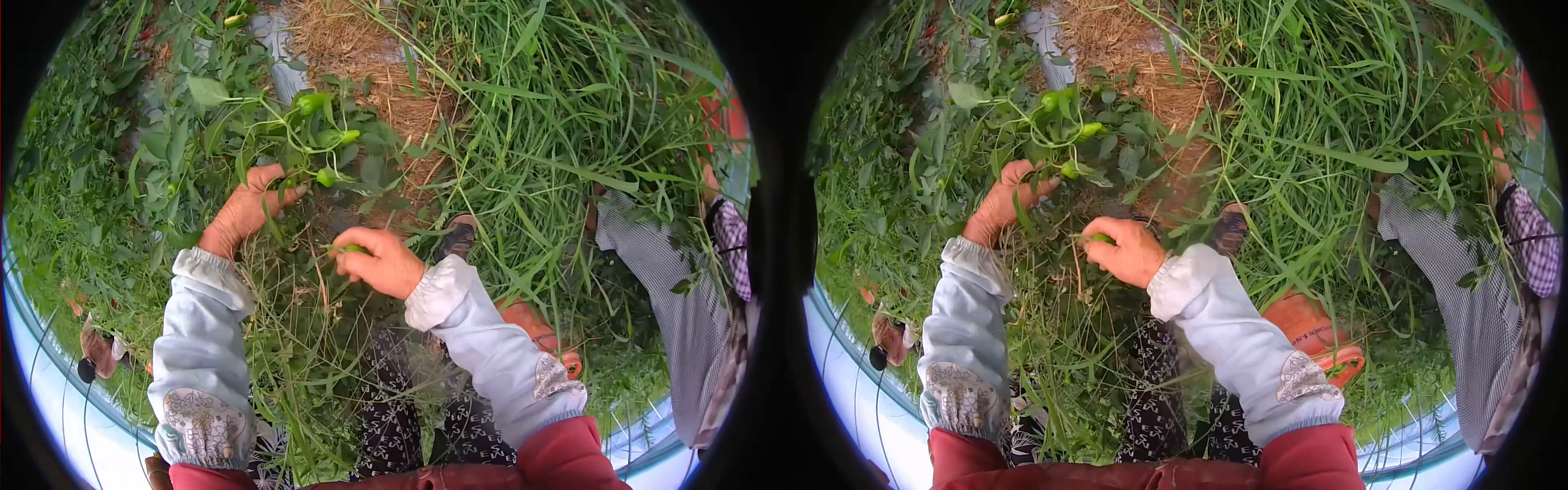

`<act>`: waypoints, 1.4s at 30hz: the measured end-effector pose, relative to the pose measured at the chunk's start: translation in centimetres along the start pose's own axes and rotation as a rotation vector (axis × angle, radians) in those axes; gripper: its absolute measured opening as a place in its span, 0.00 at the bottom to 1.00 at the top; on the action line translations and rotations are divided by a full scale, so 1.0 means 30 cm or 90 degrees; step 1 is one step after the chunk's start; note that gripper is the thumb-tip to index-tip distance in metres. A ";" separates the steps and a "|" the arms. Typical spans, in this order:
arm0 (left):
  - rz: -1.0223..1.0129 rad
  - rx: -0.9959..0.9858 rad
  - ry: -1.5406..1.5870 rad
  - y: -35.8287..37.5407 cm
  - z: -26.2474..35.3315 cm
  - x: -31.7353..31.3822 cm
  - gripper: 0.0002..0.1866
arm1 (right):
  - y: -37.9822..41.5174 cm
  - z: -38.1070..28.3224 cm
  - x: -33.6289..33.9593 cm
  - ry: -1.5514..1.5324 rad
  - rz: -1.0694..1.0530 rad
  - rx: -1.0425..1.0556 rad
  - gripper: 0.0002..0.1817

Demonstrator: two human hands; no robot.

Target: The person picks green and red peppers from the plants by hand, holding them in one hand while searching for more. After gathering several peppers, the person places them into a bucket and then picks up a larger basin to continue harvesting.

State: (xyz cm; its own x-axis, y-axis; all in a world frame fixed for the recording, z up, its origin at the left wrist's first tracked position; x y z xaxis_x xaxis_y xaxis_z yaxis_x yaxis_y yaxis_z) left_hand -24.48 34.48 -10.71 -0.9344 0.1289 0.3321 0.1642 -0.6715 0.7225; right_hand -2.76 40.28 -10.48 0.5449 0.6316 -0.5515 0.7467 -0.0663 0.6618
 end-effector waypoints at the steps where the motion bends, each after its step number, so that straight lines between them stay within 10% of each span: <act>1: -0.029 -0.011 0.016 0.009 -0.003 0.003 0.10 | -0.025 0.006 0.057 -0.023 0.091 0.031 0.14; 4: -0.066 -0.064 0.091 0.035 -0.018 -0.008 0.12 | -0.105 -0.070 0.166 0.080 0.275 0.193 0.16; 8: -0.127 -0.046 0.303 0.048 -0.041 -0.019 0.13 | -0.201 -0.138 0.129 0.211 0.195 0.298 0.20; 12: -0.098 -0.136 0.068 0.064 0.055 -0.016 0.13 | -0.242 -0.146 0.082 0.452 0.157 0.248 0.24; 14: -0.158 0.141 0.154 0.096 0.077 -0.017 0.18 | -0.249 -0.135 0.076 0.439 0.146 0.255 0.23; 15: -0.083 -0.166 -0.199 0.076 0.026 -0.017 0.19 | -0.243 -0.124 0.068 0.446 0.175 0.307 0.20; 27: -0.037 -0.103 -0.339 0.076 0.009 -0.032 0.14 | -0.218 -0.097 0.250 0.761 0.344 0.084 0.13; 33: -0.026 -0.120 -0.291 0.105 -0.097 -0.055 0.14 | -0.100 -0.093 0.285 -0.220 0.240 -0.021 0.13; 42: 0.033 -0.158 -0.368 0.128 -0.123 -0.085 0.14 | -0.148 -0.031 0.136 -0.120 -0.018 0.087 0.19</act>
State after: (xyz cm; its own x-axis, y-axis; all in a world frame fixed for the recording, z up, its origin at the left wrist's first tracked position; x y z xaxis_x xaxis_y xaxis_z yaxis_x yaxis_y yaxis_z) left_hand -22.62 28.87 -11.03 -0.5944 0.4183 0.6868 0.0611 -0.8281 0.5573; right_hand -4.21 43.87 -15.21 0.5747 0.4799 -0.6629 0.8009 -0.1630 0.5762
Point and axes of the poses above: each hand's wrist, its own y-axis away from the middle knuckle, its own x-axis out of the back of the hand, z = x × y, the point moved 2 cm from there along -y, towards the middle knuckle, and after that the axes turned 14 degrees about -y, right-handed, at the moved point
